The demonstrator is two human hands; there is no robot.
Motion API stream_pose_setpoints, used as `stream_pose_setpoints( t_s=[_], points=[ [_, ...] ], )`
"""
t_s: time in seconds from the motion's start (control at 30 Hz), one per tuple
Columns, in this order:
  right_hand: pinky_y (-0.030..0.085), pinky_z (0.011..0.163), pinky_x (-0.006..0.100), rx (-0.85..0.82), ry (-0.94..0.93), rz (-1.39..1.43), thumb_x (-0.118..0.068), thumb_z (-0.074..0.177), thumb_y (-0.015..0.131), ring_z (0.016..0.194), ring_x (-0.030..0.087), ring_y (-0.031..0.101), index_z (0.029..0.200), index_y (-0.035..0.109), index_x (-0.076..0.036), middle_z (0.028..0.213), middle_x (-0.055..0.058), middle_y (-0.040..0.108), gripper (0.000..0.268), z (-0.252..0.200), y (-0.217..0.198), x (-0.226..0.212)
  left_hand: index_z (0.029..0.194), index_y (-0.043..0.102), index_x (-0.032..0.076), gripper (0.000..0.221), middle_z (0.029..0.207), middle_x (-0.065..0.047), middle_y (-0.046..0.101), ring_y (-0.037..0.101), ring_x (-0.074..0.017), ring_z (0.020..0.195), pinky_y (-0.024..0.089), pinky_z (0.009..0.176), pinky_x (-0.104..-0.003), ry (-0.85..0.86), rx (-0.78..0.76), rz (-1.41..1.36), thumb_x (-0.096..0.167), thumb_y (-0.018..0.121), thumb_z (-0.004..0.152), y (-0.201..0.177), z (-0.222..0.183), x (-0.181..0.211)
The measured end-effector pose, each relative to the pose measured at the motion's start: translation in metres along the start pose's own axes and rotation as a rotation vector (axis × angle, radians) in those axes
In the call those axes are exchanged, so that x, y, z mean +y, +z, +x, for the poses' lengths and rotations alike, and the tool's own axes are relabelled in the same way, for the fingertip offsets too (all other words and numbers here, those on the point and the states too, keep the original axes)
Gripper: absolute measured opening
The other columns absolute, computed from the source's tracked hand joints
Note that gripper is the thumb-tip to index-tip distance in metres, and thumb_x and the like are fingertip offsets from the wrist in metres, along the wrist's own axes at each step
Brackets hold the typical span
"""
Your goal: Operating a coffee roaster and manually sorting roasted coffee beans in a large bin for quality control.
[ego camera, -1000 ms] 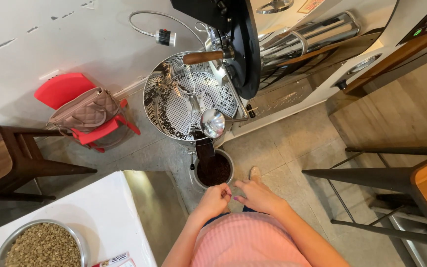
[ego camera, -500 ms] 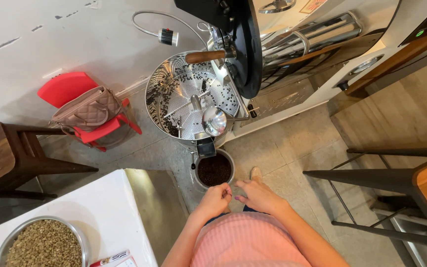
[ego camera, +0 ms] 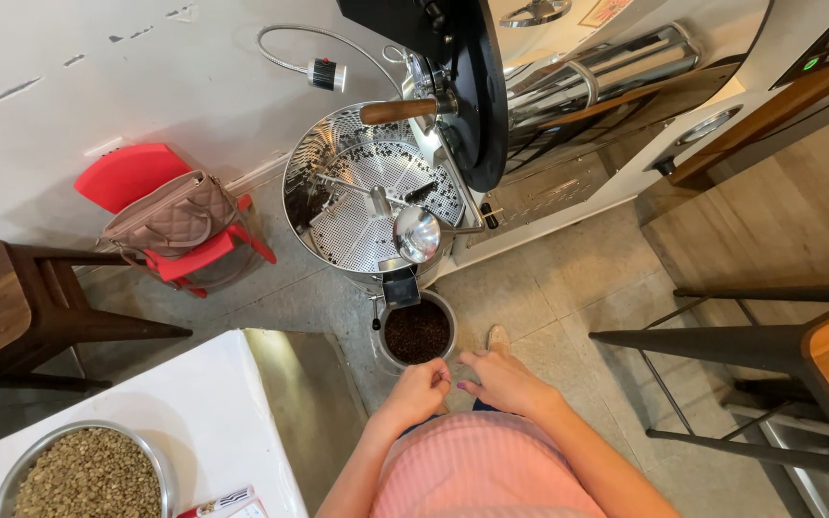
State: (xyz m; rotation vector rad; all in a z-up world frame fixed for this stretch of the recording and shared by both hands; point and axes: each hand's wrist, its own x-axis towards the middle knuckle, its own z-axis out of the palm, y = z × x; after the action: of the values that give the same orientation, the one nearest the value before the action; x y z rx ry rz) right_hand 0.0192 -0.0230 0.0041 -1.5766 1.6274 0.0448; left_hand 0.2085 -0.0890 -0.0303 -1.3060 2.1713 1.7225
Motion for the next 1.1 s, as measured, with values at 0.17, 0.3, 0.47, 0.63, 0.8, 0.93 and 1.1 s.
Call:
stream_pose_setpoints(
  t_s=[0.17, 0.3, 0.47, 0.63, 0.8, 0.93, 1.1],
  points=[
    [0.052, 0.085, 0.056, 0.017, -0.014, -0.036, -0.038, 0.1, 0.064, 0.118, 0.045, 0.05, 0.118, 0.056, -0.014, 0.115, 0.014, 0.064, 0.031, 0.003, 0.004, 0.003, 0.086, 0.064, 0.015, 0.012, 0.078, -0.006, 0.069, 0.06, -0.0241, 0.073, 0.044, 0.069, -0.04, -0.02, -0.011, 0.0, 0.014, 0.052, 0.087, -0.003, -0.003, 0.004],
    [0.051, 0.084, 0.055, 0.034, -0.026, -0.044, -0.039, 0.1, 0.066, 0.111, 0.044, 0.054, 0.114, 0.056, -0.013, 0.11, 0.014, 0.065, 0.031, 0.007, 0.011, 0.008, 0.085, 0.064, 0.014, 0.013, 0.076, -0.005, 0.069, 0.06, -0.0236, 0.072, 0.044, 0.069, -0.04, -0.002, -0.01, -0.008, 0.013, 0.051, 0.088, -0.005, -0.005, 0.004],
    [0.049, 0.088, 0.053, 0.059, -0.053, -0.08, -0.039, 0.099, 0.067, 0.105, 0.047, 0.059, 0.113, 0.058, -0.011, 0.109, 0.016, 0.066, 0.033, 0.008, 0.009, 0.008, 0.083, 0.063, 0.016, 0.01, 0.061, -0.002, 0.059, 0.052, -0.0213, 0.061, 0.041, 0.064, -0.04, 0.022, 0.002, 0.019, 0.015, 0.054, 0.088, -0.003, -0.003, -0.002],
    [0.048, 0.085, 0.053, 0.056, -0.048, -0.09, -0.04, 0.099, 0.066, 0.109, 0.044, 0.05, 0.121, 0.06, -0.013, 0.104, 0.015, 0.067, 0.035, 0.009, 0.011, 0.009, 0.082, 0.062, 0.016, 0.011, 0.059, 0.0, 0.055, 0.049, -0.019, 0.059, 0.04, 0.063, -0.039, 0.026, -0.001, 0.005, 0.014, 0.054, 0.088, -0.003, -0.002, -0.004],
    [0.049, 0.085, 0.054, 0.049, -0.041, -0.085, -0.039, 0.099, 0.067, 0.108, 0.045, 0.054, 0.122, 0.06, -0.012, 0.107, 0.015, 0.067, 0.036, 0.011, 0.011, 0.007, 0.082, 0.063, 0.016, 0.01, 0.059, -0.001, 0.056, 0.05, -0.0204, 0.059, 0.041, 0.063, -0.04, 0.021, 0.004, 0.008, 0.014, 0.055, 0.087, -0.002, -0.001, -0.007],
    [0.05, 0.084, 0.054, 0.036, -0.033, -0.071, -0.039, 0.099, 0.066, 0.11, 0.044, 0.052, 0.123, 0.059, -0.012, 0.109, 0.015, 0.067, 0.037, 0.009, 0.008, 0.005, 0.081, 0.063, 0.017, 0.011, 0.058, -0.001, 0.057, 0.049, -0.0201, 0.058, 0.041, 0.063, -0.04, 0.039, 0.017, 0.015, 0.015, 0.056, 0.089, 0.003, 0.004, -0.018],
    [0.05, 0.081, 0.055, 0.06, -0.048, -0.09, -0.039, 0.099, 0.067, 0.105, 0.045, 0.054, 0.12, 0.06, -0.012, 0.107, 0.015, 0.067, 0.036, 0.011, 0.011, 0.008, 0.082, 0.063, 0.016, 0.011, 0.058, -0.001, 0.056, 0.049, -0.0205, 0.059, 0.04, 0.064, -0.04, 0.027, 0.005, 0.016, 0.016, 0.054, 0.089, -0.003, -0.001, -0.005]
  ],
)
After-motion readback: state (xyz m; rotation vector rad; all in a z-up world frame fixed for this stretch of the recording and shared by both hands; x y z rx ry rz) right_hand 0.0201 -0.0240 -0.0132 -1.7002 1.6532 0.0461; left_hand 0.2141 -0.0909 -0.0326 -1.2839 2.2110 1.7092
